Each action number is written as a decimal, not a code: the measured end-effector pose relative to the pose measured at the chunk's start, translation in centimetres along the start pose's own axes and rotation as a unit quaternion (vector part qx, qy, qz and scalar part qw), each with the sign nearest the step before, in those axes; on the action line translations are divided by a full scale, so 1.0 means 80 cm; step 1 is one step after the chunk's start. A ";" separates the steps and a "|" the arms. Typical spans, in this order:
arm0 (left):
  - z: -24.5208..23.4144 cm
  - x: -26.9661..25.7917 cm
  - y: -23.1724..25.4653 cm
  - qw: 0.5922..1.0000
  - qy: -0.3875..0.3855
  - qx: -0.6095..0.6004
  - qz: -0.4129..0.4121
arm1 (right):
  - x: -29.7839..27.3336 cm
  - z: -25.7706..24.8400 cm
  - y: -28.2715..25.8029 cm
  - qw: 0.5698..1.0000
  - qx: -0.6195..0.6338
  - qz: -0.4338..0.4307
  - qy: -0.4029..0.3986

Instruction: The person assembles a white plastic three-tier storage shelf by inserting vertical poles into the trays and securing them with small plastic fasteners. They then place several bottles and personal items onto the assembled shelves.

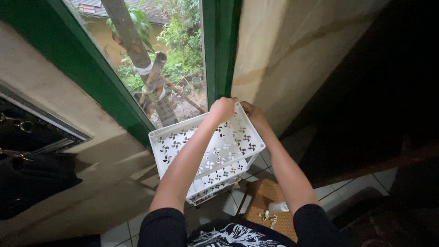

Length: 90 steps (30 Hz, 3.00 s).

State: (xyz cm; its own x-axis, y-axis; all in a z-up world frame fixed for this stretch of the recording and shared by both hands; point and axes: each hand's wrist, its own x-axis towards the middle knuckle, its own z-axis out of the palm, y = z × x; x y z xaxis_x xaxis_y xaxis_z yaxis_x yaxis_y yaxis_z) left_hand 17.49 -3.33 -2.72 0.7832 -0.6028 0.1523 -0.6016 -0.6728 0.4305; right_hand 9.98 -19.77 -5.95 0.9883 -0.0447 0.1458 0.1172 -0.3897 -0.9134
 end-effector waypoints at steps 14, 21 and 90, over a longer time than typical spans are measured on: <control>0.007 -0.016 0.004 0.996 0.077 -0.007 0.052 | -0.009 0.002 0.016 0.996 -0.048 -0.053 0.044; -0.003 -0.024 0.010 0.996 0.066 -0.017 0.060 | -0.012 0.005 -0.005 0.988 -0.129 -0.055 0.058; -0.024 -0.038 0.023 0.997 0.027 -0.010 0.065 | 0.013 0.010 0.077 0.987 -0.156 0.022 0.009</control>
State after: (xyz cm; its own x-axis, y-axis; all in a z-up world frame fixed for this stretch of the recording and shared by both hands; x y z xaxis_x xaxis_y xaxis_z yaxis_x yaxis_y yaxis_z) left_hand 14.30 -1.92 -0.66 0.7061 -0.6606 0.2552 -0.6961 -0.5812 0.4215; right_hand 11.83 -21.49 -11.72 0.9895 -0.0828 0.1182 0.0360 -0.6515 -0.7578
